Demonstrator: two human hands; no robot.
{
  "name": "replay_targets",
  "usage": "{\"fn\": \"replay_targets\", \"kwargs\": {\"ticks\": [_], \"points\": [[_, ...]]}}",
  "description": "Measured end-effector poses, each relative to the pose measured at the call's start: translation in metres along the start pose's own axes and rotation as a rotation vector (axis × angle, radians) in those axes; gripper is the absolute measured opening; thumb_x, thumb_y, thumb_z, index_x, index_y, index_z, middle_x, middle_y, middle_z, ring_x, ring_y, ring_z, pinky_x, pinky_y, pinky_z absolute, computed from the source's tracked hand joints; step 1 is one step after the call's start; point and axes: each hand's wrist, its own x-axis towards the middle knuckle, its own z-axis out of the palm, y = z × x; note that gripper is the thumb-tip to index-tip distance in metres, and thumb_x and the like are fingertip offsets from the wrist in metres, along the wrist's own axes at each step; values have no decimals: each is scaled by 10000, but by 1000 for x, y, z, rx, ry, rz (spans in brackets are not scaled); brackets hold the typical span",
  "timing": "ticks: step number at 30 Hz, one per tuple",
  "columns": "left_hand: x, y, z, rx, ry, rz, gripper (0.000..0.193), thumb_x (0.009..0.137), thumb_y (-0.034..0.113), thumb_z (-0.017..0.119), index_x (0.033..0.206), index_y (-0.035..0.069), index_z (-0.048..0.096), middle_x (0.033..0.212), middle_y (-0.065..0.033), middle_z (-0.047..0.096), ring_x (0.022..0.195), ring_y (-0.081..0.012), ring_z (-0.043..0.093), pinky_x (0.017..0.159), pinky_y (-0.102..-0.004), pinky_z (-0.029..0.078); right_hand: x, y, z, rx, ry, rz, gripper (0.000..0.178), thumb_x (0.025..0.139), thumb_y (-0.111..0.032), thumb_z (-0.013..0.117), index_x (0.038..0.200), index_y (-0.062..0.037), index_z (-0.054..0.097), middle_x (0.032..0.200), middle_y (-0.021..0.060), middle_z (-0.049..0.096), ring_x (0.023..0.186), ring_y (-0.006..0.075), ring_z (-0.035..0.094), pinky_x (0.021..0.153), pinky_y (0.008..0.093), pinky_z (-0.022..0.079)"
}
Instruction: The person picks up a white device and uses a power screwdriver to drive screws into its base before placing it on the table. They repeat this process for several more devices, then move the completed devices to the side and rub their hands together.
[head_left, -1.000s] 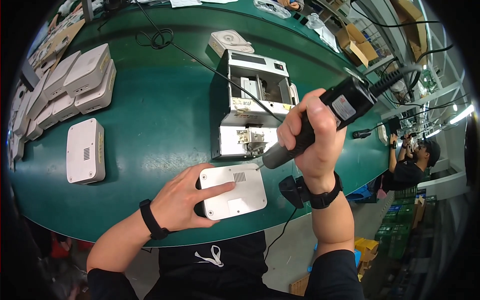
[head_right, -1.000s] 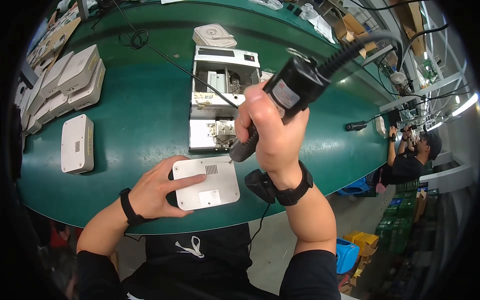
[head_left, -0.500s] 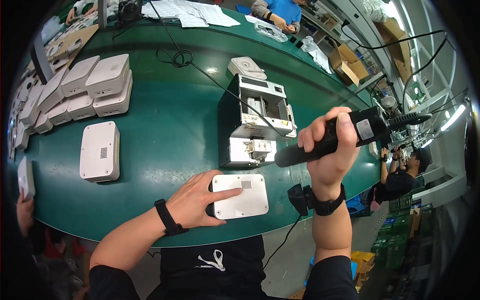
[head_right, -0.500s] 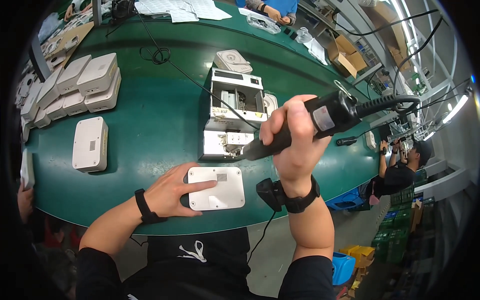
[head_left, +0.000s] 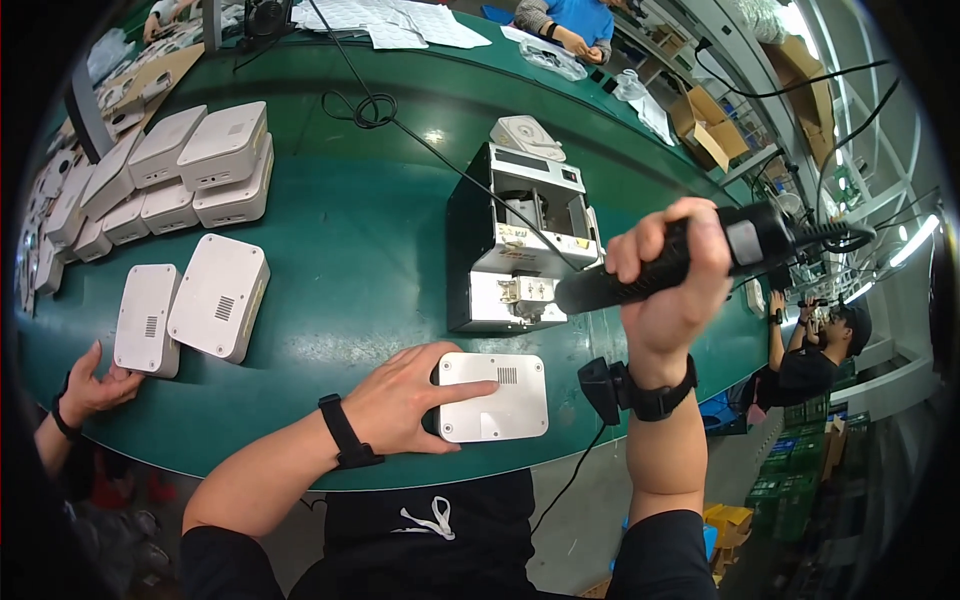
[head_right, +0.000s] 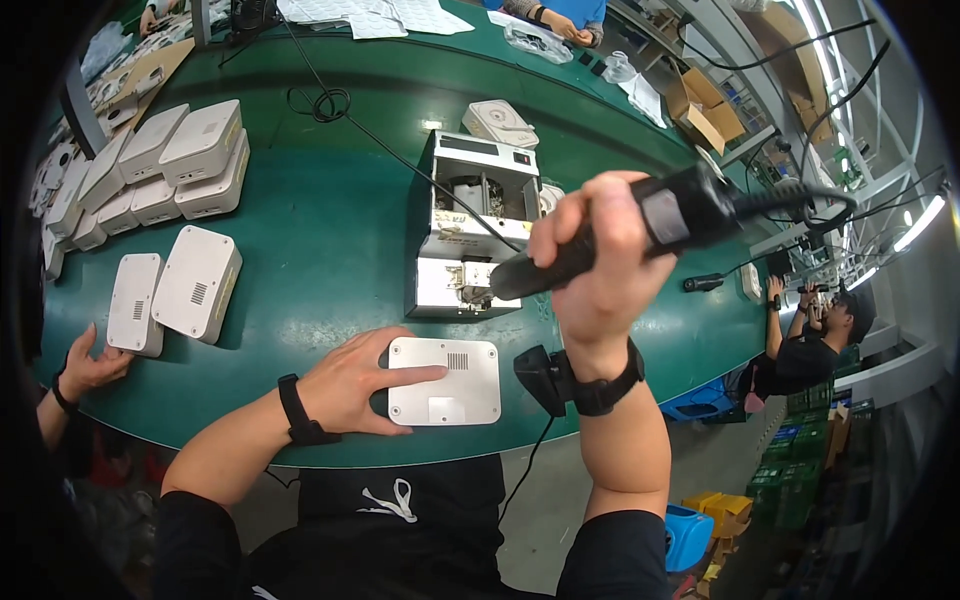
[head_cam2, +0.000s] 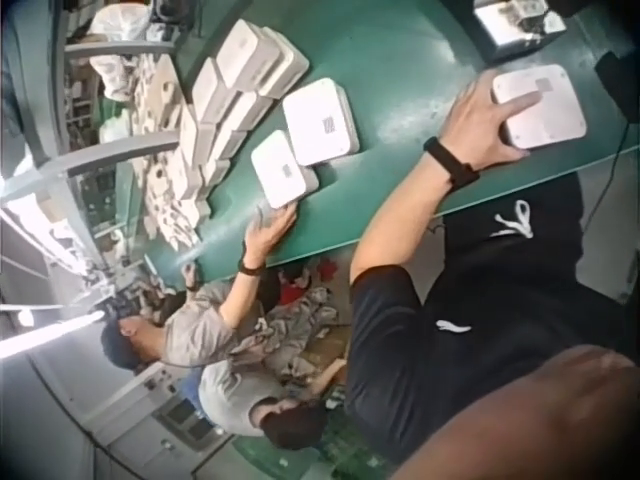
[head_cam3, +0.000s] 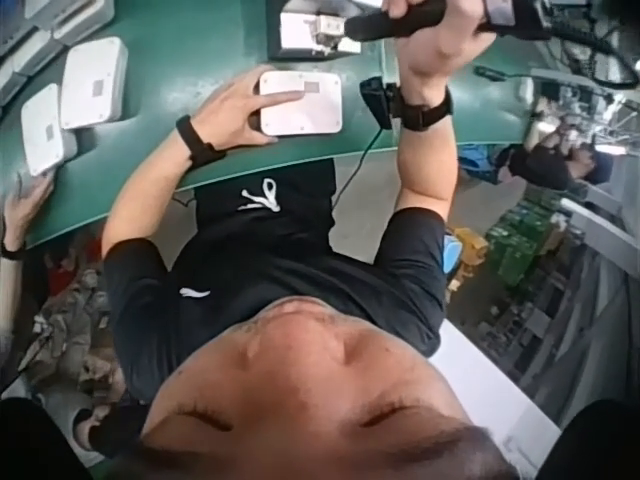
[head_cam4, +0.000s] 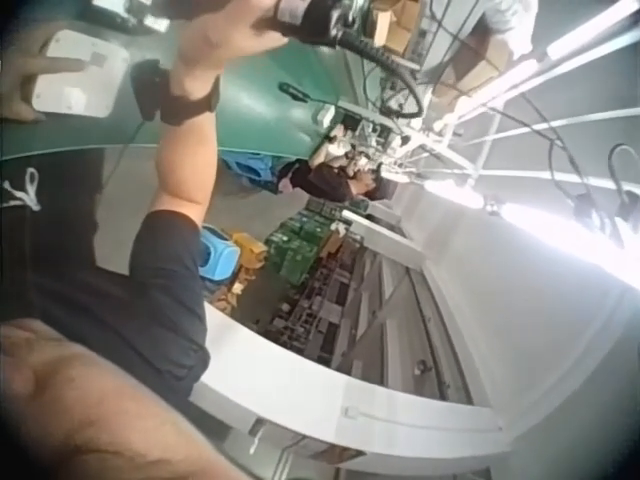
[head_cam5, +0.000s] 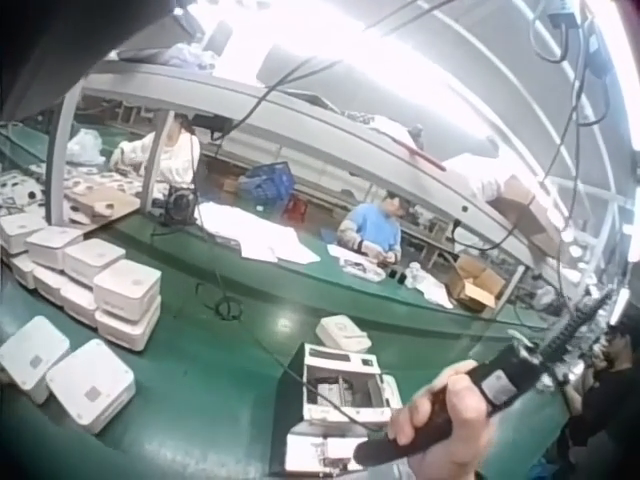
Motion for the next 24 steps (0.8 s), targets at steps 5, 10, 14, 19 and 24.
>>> {"fn": "replay_targets", "kwargs": {"ticks": [5,10,14,19,24], "points": [[-1,-1,2,-31,1,-10,767,633,284,859,1347,310,579,1307,-150,472,1222,-365,497,1047,-450,422,-3,7,1,-57,-46,106,259,970,-321,473,961,-63,496,634,62,478,478,161,461,511,339,428],[2,-3,-3,-34,14,11,774,621,276,870,1340,311,585,1301,-141,475,1213,-356,502,1042,-449,425,-24,-5,5,63,-124,141,246,962,-309,471,980,-64,484,628,66,476,469,164,459,512,349,435],[0,-3,1,-44,31,8,763,625,284,867,1335,314,589,1304,-140,473,1214,-351,502,1041,-449,425,-30,-5,11,81,-167,161,242,947,-302,491,985,-63,480,625,77,483,462,168,459,507,354,436],[0,-4,3,-59,33,11,755,632,287,860,1336,319,589,1309,-143,467,1219,-353,496,1045,-450,420,-37,14,15,-7,-129,200,261,938,-319,498,982,-63,474,620,75,480,460,169,457,504,353,439],[0,-4,4,-43,45,-11,752,632,300,858,1334,324,592,1313,-145,464,1226,-355,489,1051,-450,411,-37,24,16,-32,-213,212,266,935,-320,503,968,-58,471,622,78,481,466,173,462,507,350,443]]}}
